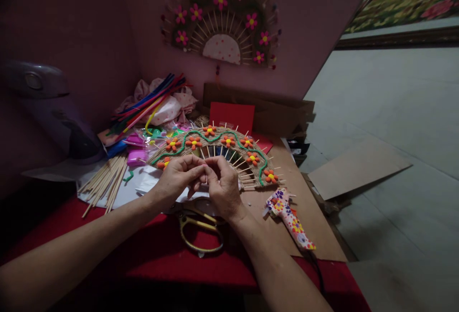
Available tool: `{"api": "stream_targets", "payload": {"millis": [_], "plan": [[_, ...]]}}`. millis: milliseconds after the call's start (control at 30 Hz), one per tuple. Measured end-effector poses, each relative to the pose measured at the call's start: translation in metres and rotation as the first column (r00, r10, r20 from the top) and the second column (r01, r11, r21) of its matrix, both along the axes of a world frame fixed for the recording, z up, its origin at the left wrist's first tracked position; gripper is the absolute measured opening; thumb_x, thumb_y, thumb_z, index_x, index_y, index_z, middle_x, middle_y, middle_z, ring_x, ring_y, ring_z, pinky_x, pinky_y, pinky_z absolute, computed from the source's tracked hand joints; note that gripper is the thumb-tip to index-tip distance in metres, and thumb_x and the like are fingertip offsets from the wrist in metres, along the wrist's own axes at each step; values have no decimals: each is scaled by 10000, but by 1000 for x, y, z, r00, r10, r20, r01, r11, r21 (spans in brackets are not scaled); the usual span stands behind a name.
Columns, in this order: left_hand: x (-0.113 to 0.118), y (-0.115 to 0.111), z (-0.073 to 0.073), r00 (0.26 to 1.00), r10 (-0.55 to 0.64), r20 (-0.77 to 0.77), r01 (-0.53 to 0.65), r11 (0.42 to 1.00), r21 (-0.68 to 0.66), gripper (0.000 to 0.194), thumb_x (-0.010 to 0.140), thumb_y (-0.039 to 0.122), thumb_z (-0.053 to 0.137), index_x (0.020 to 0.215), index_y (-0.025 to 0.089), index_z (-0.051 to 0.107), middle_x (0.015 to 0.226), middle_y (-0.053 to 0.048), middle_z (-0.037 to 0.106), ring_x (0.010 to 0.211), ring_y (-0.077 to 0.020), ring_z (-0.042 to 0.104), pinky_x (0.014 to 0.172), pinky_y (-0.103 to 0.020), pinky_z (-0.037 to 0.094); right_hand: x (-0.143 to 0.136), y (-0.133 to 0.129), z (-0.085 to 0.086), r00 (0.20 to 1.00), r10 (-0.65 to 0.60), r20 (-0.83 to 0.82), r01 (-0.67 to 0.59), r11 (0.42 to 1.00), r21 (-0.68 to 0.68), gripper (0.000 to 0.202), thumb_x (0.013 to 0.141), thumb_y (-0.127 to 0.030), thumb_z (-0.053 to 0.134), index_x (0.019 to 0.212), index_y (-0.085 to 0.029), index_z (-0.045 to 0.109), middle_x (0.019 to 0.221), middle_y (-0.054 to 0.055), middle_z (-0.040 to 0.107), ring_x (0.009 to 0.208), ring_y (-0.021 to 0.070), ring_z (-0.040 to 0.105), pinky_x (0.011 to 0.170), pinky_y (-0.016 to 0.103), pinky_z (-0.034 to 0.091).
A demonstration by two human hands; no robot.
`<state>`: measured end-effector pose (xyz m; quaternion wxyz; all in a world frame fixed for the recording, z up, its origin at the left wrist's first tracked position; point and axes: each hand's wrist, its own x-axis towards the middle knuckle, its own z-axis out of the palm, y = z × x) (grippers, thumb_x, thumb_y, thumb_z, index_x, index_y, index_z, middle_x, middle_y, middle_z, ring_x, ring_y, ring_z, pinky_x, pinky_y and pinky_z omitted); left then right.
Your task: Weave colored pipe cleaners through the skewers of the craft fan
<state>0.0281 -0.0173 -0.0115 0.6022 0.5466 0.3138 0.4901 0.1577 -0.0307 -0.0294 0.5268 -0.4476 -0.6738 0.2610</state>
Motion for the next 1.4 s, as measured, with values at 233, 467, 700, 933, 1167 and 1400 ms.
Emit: {"api": "stream_targets", "payload": {"millis": [233,467,700,933,1167,1400], "plan": [[-2,0,1,1000,-8,-12,8,1000,-11,144,735,255,589,724,145,496,541,28,553,357,-63,470,288,-154,348,-1,-2,2,1000,14,0,-14,1000,-16,127,862,-314,503,925,-218,556,780,16,621,722,155,591,666,280,472],[-2,1,0,1000,-16,-2,16,1000,13,177,721,271,609,710,154,477,534,36,550,340,-56,457,282,-149,329,-1,-3,4,999,5,42,-6,1000,29,127,864,-298,500,933,-212,564,809,25,624,747,161,587,694,291,471],[-1,-1,1,1000,-8,-17,8,1000,13,162,732,267,603,752,143,502,567,25,560,375,-67,482,303,-161,363,0,0,1,1000,-10,29,10,1000,9,124,863,-309,491,924,-220,553,798,21,615,734,162,581,649,274,466],[-1,0,0,1000,-22,-14,23,1000,17,153,740,253,598,764,143,495,583,21,562,387,-70,482,304,-168,378,0,-1,0,999,-22,34,21,1000,9,117,859,-313,499,914,-224,552,780,17,605,703,157,572,594,255,452],[-1,0,-1,1000,-24,-8,24,1000,13,139,739,232,589,760,144,484,567,24,560,380,-70,477,300,-169,379,0,-1,1,997,-29,74,27,999,26,114,869,-291,485,931,-221,550,811,25,617,750,166,583,630,265,461],[-1,1,-2,1000,-31,4,31,999,24,132,741,230,587,765,135,498,573,15,568,380,-72,473,297,-172,378,0,-1,1,995,-46,94,42,998,44,124,876,-293,474,929,-209,546,808,23,620,750,159,592,653,266,463]]}}
